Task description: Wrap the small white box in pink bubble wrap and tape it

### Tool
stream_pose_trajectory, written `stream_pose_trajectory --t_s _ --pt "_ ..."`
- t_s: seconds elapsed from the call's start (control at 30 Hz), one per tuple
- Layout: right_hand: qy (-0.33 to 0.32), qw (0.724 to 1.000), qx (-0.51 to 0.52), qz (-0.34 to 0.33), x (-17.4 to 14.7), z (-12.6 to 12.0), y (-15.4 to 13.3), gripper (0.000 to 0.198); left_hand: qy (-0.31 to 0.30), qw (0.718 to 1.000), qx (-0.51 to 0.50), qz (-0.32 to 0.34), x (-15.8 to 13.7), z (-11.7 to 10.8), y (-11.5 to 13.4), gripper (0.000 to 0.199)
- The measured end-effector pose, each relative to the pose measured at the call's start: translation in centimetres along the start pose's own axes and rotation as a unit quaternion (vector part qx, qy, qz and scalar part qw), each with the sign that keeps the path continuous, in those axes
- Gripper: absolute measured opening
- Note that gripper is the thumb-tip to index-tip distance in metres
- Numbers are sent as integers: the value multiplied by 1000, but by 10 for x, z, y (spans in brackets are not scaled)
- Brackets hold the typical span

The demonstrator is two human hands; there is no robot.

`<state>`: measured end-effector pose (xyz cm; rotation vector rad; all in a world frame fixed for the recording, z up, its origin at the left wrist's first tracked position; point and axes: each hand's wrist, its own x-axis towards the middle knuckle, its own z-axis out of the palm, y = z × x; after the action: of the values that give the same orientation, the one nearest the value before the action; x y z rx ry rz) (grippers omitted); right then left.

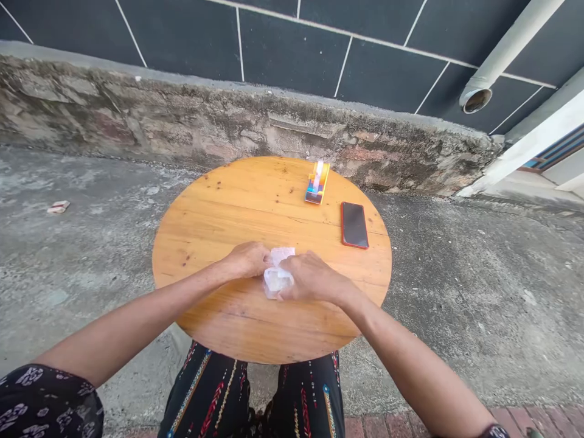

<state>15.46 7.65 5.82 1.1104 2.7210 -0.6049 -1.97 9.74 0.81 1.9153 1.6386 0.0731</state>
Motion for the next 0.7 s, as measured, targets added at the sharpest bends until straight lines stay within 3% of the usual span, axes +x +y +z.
stream_pose_trajectory --t_s 0.17,0.27,0.33,0.5,0.6,0.7 --pt "-94 994 57 -16 22 -18 13 21 1 998 -41 45 -5 -2 -18 24" --pt "-114 989 93 -28 30 -18 22 24 101 979 -151 96 -22 5 -30 17" --pt "-119 986 115 -34 33 -17 27 25 160 950 -246 111 -36 13 -33 24" --pt "-133 980 143 -39 35 -18 32 29 154 920 -345 109 -58 32 -22 57" --pt "-101 984 149 -16 36 -17 36 53 166 918 -344 104 -57 38 -12 63" --pt "-61 984 164 40 37 -14 40 71 168 916 -354 89 -49 41 -10 53"
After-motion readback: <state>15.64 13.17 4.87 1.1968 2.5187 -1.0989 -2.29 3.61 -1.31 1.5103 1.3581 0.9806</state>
